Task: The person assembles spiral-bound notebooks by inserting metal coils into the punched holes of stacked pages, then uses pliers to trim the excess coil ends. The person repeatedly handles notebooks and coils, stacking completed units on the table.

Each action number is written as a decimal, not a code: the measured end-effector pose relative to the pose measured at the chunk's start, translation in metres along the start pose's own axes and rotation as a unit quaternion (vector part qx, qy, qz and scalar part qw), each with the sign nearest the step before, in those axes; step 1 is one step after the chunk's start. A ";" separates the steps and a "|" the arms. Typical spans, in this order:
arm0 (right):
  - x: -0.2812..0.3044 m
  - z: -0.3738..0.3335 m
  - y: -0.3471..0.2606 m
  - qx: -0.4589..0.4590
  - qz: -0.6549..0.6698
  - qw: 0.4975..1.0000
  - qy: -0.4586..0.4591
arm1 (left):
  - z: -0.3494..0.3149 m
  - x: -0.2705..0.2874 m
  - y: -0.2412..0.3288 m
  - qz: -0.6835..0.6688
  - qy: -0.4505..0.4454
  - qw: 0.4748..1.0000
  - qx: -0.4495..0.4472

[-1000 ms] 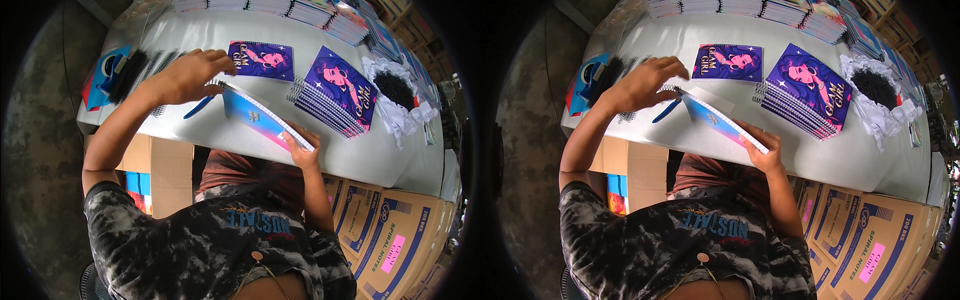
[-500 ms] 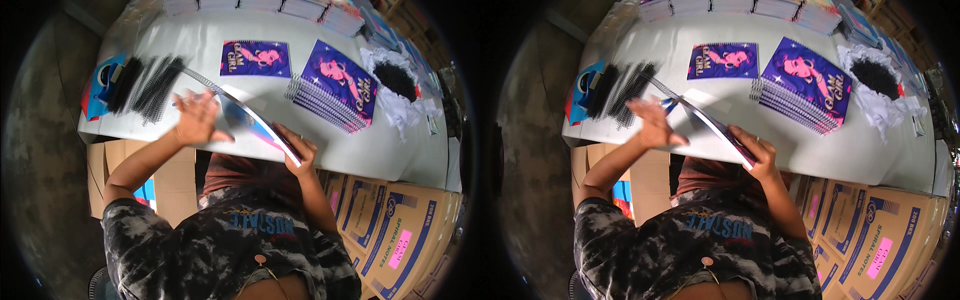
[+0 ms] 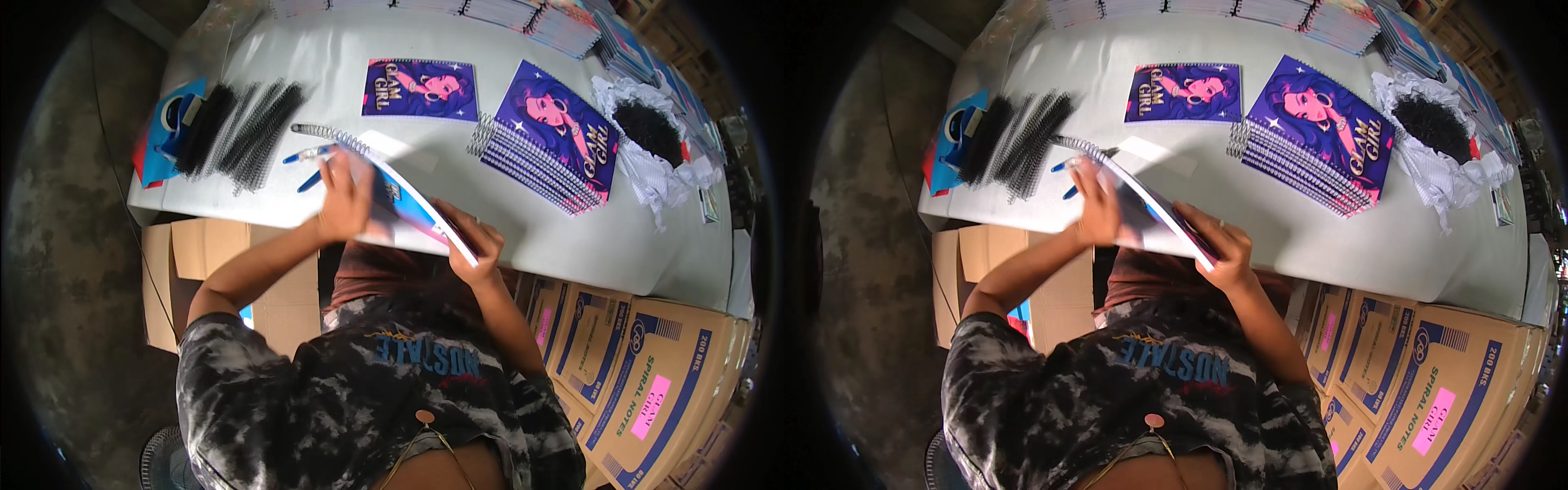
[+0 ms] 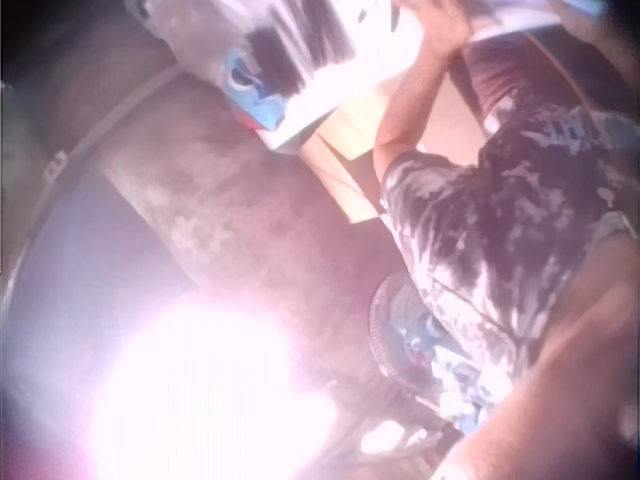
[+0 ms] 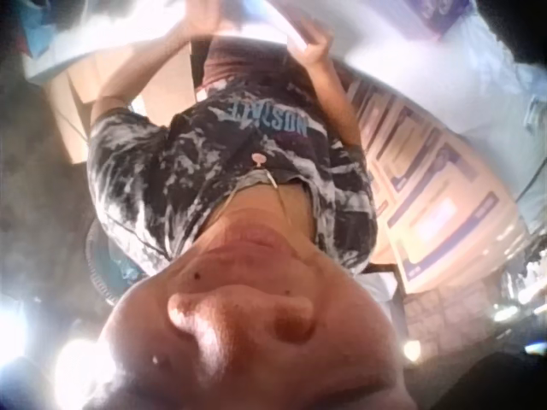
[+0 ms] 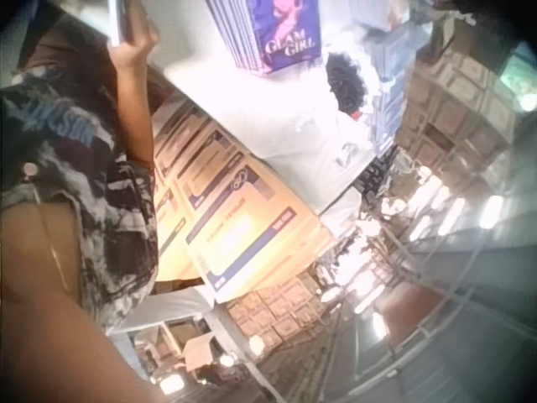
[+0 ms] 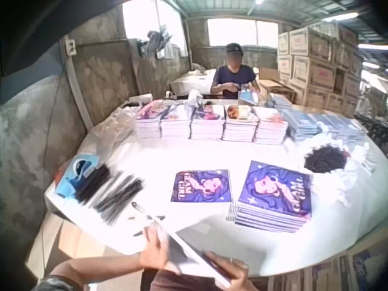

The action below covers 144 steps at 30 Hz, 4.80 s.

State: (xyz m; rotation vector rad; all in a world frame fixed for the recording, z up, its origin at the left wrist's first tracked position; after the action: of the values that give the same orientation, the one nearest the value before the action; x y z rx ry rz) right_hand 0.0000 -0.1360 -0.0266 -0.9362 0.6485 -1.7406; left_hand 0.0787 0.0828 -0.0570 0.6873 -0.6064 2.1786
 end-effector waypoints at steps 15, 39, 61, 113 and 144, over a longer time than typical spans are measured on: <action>0.000 0.004 -0.004 0.015 0.003 1.000 -0.015 | 0.041 0.021 -0.038 0.047 0.164 0.984 0.050; 0.010 0.012 0.002 -0.038 0.047 0.998 -0.023 | 0.130 0.044 -0.034 0.070 0.291 0.952 -0.059; 0.028 0.023 0.009 -0.089 0.090 0.991 -0.043 | 0.148 0.071 -0.023 -0.222 -0.288 0.931 0.021; 0.019 0.014 0.005 -0.013 0.019 0.999 -0.032 | 0.052 0.019 0.048 -0.038 -0.006 0.969 -0.243; -0.017 0.011 -0.001 -0.101 0.104 0.989 -0.040 | 0.091 0.010 0.058 -0.042 0.037 0.997 -0.049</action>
State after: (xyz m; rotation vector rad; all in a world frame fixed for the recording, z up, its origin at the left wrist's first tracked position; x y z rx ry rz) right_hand 0.0115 -0.1196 -0.0242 -1.0330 0.8504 -1.4651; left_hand 0.0528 -0.0020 0.0053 0.5666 -0.6305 2.0733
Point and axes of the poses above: each hand's wrist, its own z-axis towards the middle knuckle, its own x-axis out of the back of the hand, y = z × x, the point moved 2 cm from there along z, towards the middle knuckle, and after that the axes turned 12 degrees about -x, right-handed, at the moved point
